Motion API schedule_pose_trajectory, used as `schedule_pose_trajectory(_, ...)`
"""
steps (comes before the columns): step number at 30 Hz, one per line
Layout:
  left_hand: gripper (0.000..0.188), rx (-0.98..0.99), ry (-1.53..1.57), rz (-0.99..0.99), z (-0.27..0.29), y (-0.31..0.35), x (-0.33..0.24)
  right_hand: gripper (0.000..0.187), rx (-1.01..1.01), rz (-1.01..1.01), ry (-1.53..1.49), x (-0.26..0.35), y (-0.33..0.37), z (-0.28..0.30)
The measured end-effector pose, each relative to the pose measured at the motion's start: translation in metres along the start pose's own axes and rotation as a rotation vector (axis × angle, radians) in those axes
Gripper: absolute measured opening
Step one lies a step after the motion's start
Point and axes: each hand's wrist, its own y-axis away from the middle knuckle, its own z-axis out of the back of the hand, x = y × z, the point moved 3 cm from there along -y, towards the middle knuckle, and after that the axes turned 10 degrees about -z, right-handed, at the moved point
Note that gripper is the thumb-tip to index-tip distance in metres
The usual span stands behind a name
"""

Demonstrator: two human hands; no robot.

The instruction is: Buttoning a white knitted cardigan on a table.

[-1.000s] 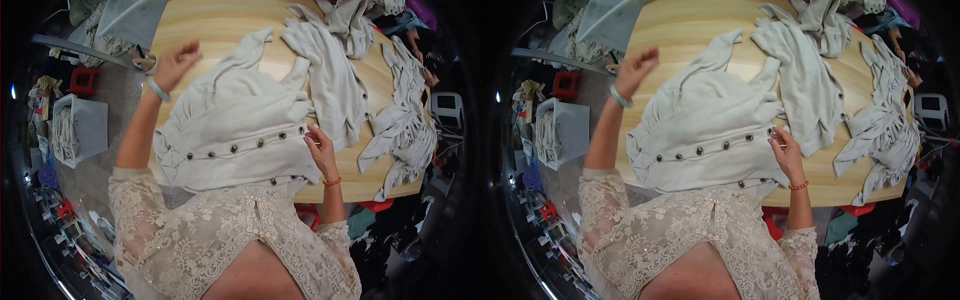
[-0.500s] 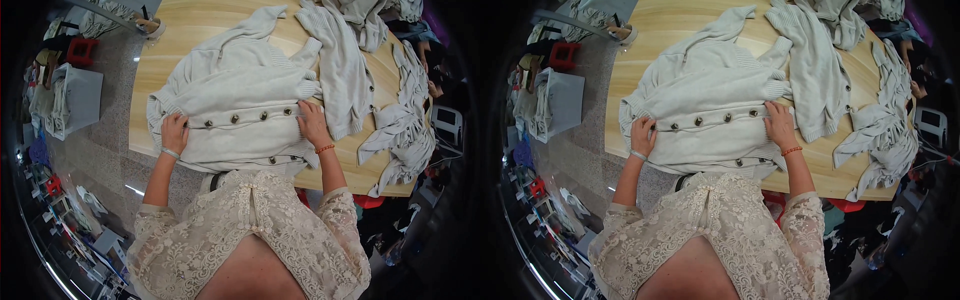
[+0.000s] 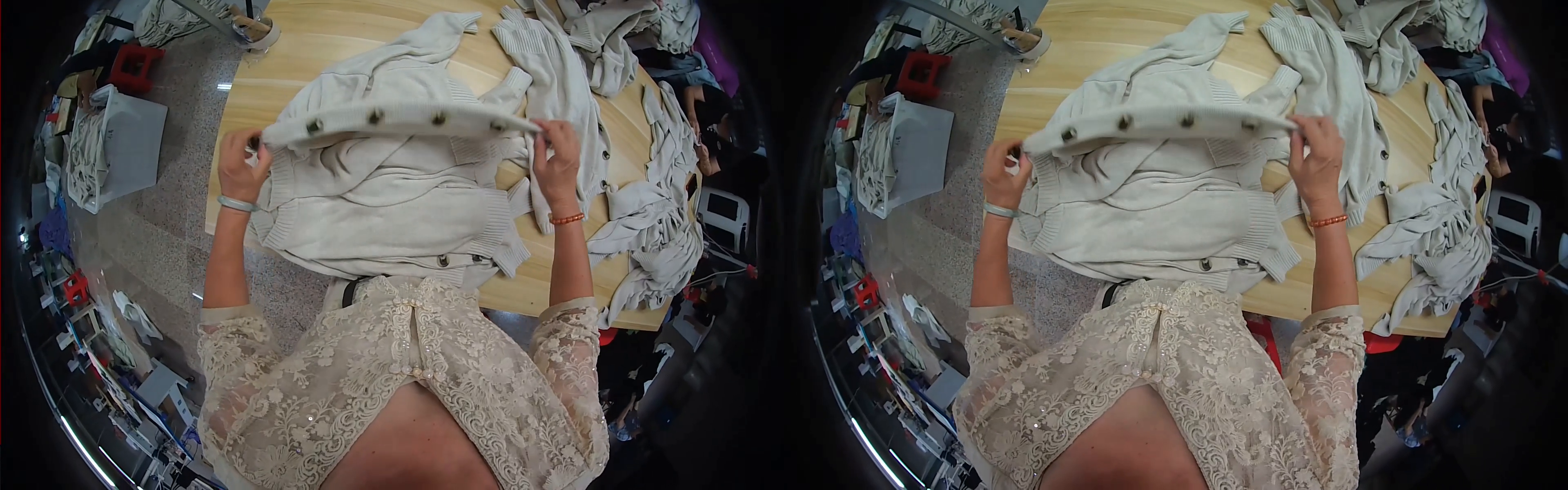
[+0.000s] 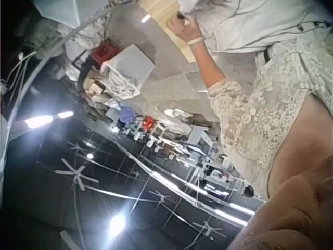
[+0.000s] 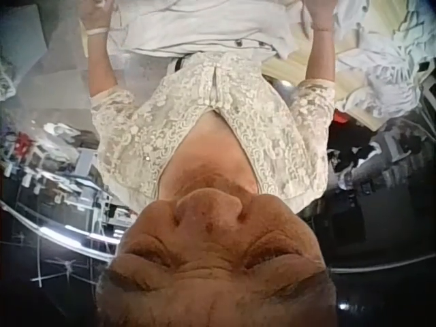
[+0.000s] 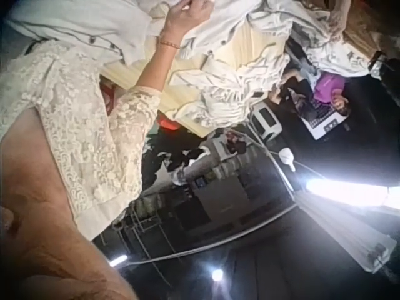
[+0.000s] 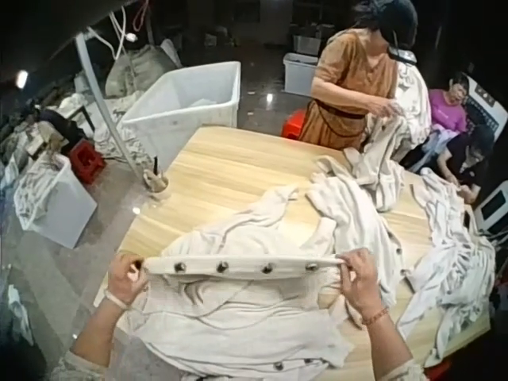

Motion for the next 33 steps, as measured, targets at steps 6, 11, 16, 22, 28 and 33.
schedule_pose_trajectory(6,0.029,0.094,-0.051,-0.150,0.003,-0.006,0.009,0.019,0.143,0.083,0.155,-0.005,-0.017,-0.010)
schedule_pose_trajectory(11,0.031,0.223,-0.009,0.032,-0.038,0.057,0.033,0.023,0.275,0.021,0.204,-0.028,0.024,-0.055)
schedule_pose_trajectory(16,0.032,0.186,-0.078,0.018,-0.038,0.087,-0.009,0.026,0.179,-0.097,0.131,-0.010,0.040,-0.046)
schedule_pose_trajectory(22,0.047,0.202,-0.196,0.131,-0.037,0.123,-0.030,0.014,0.338,-0.018,-0.138,0.013,0.099,-0.061)
schedule_pose_trajectory(28,0.060,0.323,-0.086,0.639,-0.036,0.149,-0.004,0.013,0.526,0.070,-0.271,0.058,0.122,-0.080)
schedule_pose_trajectory(33,0.033,0.313,0.369,0.705,-0.027,0.163,-0.012,0.024,0.642,0.073,-0.354,0.086,0.125,-0.089)
